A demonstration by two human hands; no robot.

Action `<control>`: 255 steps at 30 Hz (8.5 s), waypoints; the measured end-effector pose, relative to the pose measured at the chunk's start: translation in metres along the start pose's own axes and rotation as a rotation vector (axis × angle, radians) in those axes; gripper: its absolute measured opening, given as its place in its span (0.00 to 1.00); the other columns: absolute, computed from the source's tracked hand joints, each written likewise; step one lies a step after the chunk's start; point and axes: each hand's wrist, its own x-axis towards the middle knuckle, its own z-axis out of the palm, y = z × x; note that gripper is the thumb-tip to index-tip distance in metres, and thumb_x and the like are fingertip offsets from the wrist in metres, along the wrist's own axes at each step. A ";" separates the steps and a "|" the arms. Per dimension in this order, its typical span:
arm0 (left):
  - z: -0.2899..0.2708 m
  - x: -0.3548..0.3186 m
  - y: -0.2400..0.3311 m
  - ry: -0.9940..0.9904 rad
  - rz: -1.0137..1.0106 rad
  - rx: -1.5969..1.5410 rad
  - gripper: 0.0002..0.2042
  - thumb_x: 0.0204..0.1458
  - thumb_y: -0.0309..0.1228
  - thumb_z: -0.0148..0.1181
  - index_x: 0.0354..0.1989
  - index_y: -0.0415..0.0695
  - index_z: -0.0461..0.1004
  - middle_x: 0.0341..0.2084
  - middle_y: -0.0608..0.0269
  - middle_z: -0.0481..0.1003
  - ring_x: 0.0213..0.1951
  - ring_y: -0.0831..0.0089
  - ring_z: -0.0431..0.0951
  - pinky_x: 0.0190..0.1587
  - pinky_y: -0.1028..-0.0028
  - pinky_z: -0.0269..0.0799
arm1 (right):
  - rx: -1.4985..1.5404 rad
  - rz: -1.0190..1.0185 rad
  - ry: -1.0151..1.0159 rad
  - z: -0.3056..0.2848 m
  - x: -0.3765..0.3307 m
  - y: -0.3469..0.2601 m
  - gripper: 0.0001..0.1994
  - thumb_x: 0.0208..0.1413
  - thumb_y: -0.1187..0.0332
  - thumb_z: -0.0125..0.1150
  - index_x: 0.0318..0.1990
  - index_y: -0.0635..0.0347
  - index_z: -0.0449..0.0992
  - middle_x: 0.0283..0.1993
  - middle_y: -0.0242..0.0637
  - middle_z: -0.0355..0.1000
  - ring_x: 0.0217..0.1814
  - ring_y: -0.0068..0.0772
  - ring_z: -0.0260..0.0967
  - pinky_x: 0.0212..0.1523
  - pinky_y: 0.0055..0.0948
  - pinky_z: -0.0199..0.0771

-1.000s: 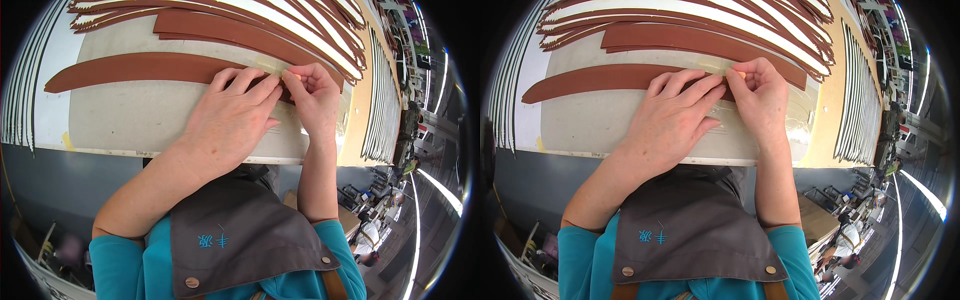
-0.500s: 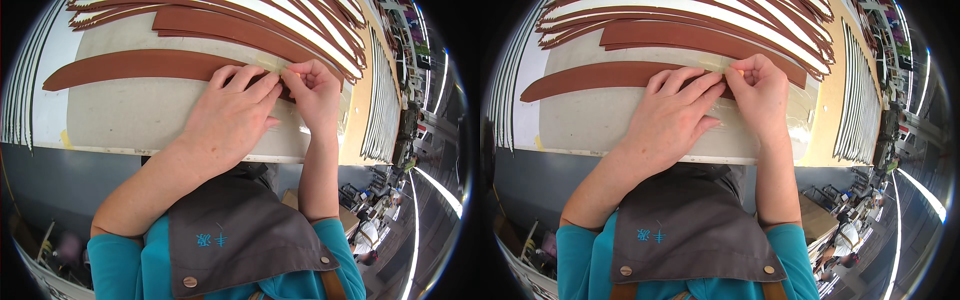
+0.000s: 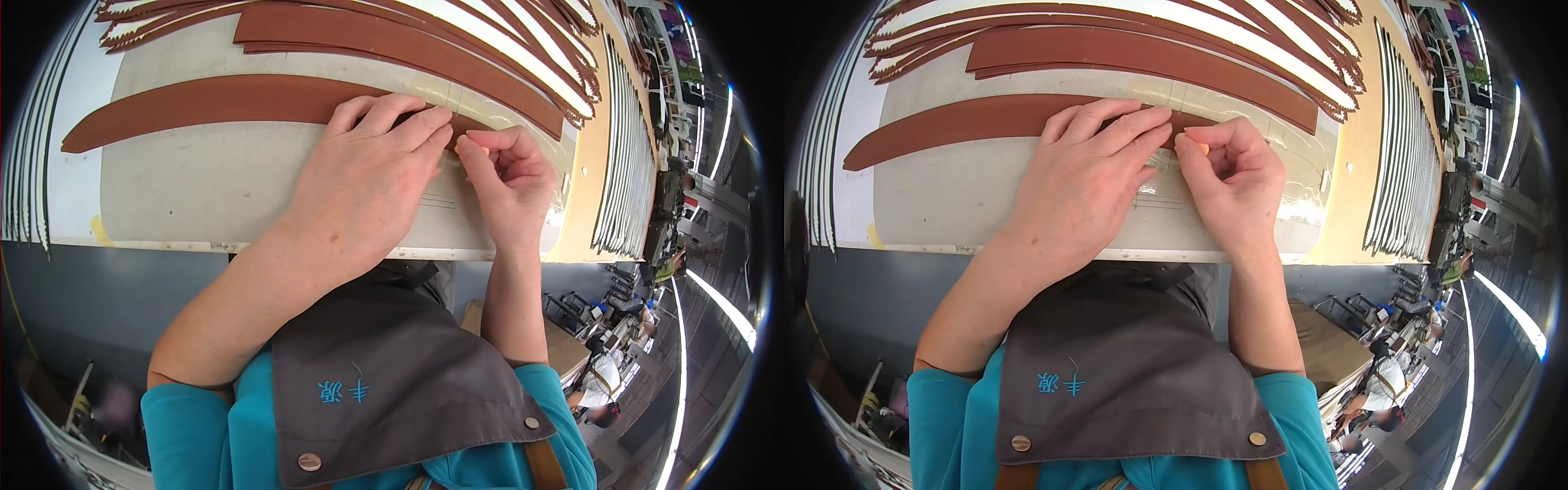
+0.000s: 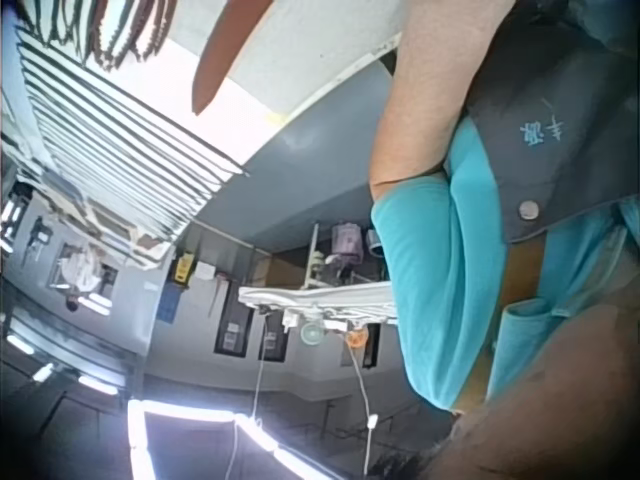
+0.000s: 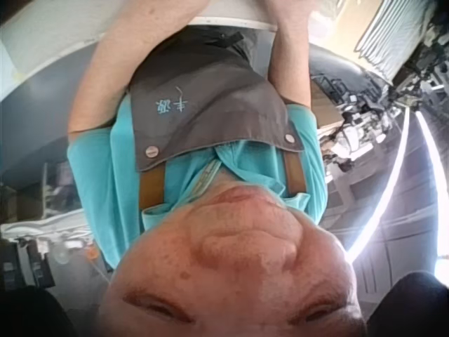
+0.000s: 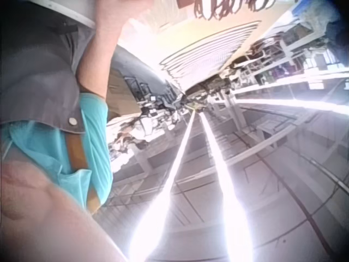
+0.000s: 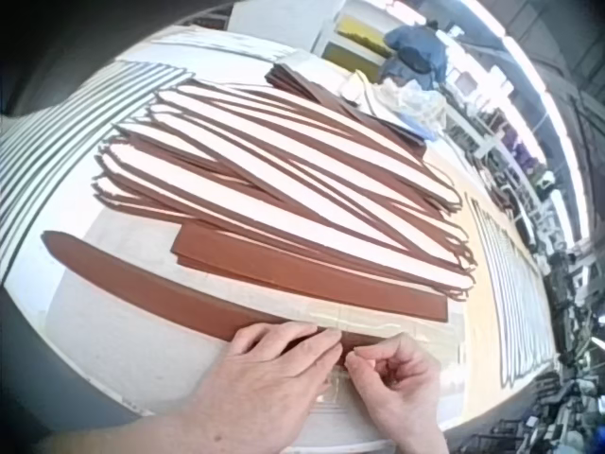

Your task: The person assembles long, serrated, brown and white plastic strips by hand. They pick up a brown strip, align it with a white strip, and press them together to bond them. The person repeats this process for multiple units, stacking the finished assemblies on the table.

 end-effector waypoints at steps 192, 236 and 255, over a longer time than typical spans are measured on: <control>0.054 0.056 0.036 -0.161 0.339 0.095 0.20 0.48 0.20 0.59 0.53 0.40 0.79 0.55 0.66 0.77 0.52 0.61 0.74 0.53 0.64 0.74 | -0.869 -0.324 0.162 -0.150 -0.023 0.059 0.24 0.50 0.61 0.76 0.55 0.53 0.81 0.72 0.51 0.64 0.79 0.58 0.51 0.73 0.52 0.48; 0.043 0.085 0.004 -0.315 -0.045 -0.575 0.12 0.50 0.24 0.64 0.43 0.41 0.74 0.41 0.62 0.79 0.44 0.68 0.80 0.48 0.69 0.75 | -0.905 -0.394 0.073 -0.063 -0.043 0.033 0.24 0.54 0.65 0.71 0.59 0.56 0.79 0.63 0.46 0.75 0.71 0.50 0.64 0.72 0.53 0.52; 0.040 0.085 0.011 -0.265 0.101 -0.401 0.14 0.46 0.20 0.65 0.43 0.43 0.74 0.40 0.59 0.77 0.45 0.58 0.78 0.48 0.64 0.75 | -0.837 -0.485 -0.023 -0.088 -0.025 0.025 0.28 0.47 0.59 0.76 0.55 0.60 0.79 0.68 0.41 0.68 0.76 0.46 0.58 0.72 0.50 0.57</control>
